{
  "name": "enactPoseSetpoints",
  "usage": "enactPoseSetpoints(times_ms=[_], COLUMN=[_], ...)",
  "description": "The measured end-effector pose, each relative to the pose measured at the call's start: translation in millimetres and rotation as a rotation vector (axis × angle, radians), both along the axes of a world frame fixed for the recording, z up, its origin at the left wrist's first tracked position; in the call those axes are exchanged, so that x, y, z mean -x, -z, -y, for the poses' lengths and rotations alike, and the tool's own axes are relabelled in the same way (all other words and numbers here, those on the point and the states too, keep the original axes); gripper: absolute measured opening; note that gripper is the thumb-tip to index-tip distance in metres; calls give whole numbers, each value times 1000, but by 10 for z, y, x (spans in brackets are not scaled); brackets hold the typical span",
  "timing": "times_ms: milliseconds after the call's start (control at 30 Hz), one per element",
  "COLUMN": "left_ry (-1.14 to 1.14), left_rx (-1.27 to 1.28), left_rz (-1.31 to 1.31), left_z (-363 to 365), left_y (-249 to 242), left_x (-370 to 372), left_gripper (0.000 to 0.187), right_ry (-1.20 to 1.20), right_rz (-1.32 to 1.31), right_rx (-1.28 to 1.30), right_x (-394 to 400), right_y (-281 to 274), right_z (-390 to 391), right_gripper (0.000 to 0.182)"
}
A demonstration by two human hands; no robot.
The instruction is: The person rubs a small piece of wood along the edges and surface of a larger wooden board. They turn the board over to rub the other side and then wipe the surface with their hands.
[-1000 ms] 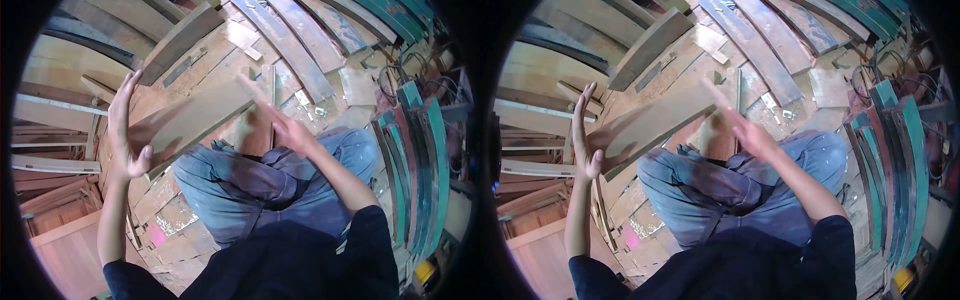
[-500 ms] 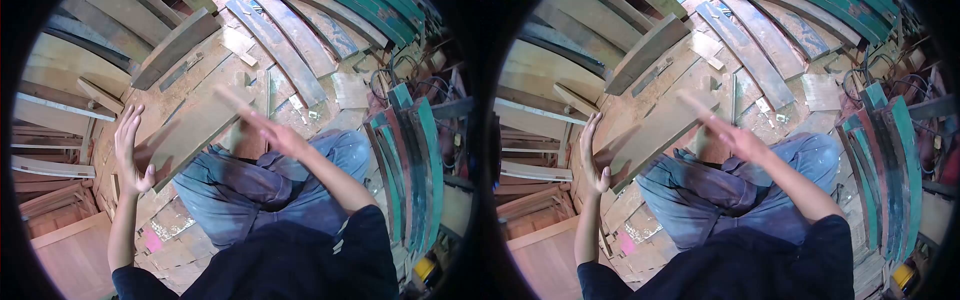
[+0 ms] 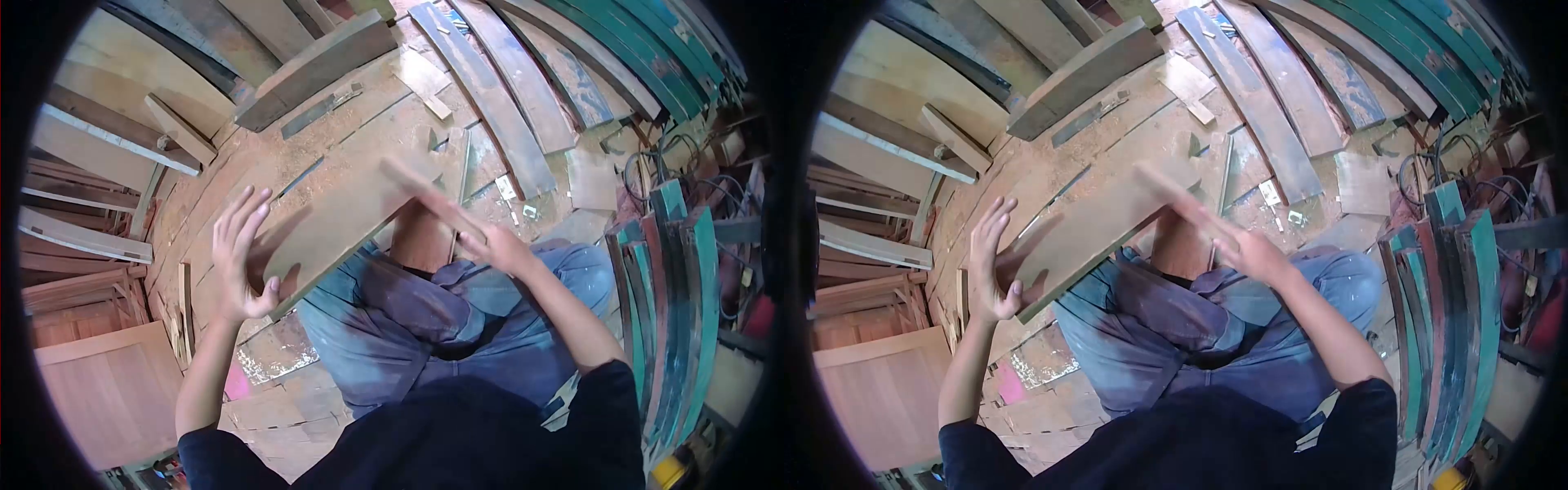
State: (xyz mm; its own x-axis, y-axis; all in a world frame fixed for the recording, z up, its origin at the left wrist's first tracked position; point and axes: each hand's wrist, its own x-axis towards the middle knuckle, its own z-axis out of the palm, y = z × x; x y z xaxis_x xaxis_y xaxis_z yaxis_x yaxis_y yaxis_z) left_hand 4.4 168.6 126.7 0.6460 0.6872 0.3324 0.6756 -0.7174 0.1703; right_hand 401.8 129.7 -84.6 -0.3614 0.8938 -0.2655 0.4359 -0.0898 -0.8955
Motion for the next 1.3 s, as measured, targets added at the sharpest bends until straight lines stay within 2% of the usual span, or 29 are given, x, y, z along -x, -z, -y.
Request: enactPoseSetpoints(times_ms=[33, 133, 167, 300, 400, 433, 467, 567, 667, 767, 833, 967, 1133, 1167, 1267, 1300], left_ry=[3, -39, -55, -39, -79, -107, -97, -72, -61, -74, -81, -69, -115, -83, -46, -88], left_rx=[-9, 30, 31, 38, 58, 73, 64, 45, 52, 64, 66, 45, 104, 96, 87, 150], left_rz=[8, 116, 147, 86, 30, 40, 54, 73, 82, 77, 78, 94, 135, 168, 111, 146], left_z=[12, 17, 4, -99, -67, -56, -47, -108, -163, -145, -142, -207, -321, -365, -416, -368], left_y=[48, 63, 56, 41, 60, 77, 90, 97, 49, 6, 7, -29, -186, -191, -237, -271], left_x=[35, -11, -38, 19, 85, 90, 102, 96, 57, 30, 30, -51, -237, -232, -210, -285], left_gripper=[78, 80, 80, 79, 78, 77, 77, 75, 75, 73, 73, 71, 66, 64, 64, 62], right_ry=[103, 141, 131, -68, 9, 71, 69, 53, -95, -59, -17, 92, 69, 55, 61, 49], right_rz=[17, 106, 129, -12, 119, 167, 192, 209, 93, 77, 120, 182, 234, 239, 128, 110], right_rx=[-302, -123, -145, -127, -30, -145, -134, -65, -101, -155, 33, -146, -40, -219, -116, -6], right_x=[-22, 25, 60, 161, -75, -123, -144, -26, 97, -77, -76, 177, -33, -158, -292, -246], right_y=[464, 511, 469, -270, 186, 276, 393, 308, -297, -42, -66, 301, 18, 26, -38, -74], right_z=[-92, -402, -384, -98, -193, -295, -352, -439, -135, -12, -145, -570, -337, -160, 52, -51], right_gripper=[63, 62, 62, 61, 61, 61, 61, 61, 63, 63, 64, 64, 65, 65, 65, 65])
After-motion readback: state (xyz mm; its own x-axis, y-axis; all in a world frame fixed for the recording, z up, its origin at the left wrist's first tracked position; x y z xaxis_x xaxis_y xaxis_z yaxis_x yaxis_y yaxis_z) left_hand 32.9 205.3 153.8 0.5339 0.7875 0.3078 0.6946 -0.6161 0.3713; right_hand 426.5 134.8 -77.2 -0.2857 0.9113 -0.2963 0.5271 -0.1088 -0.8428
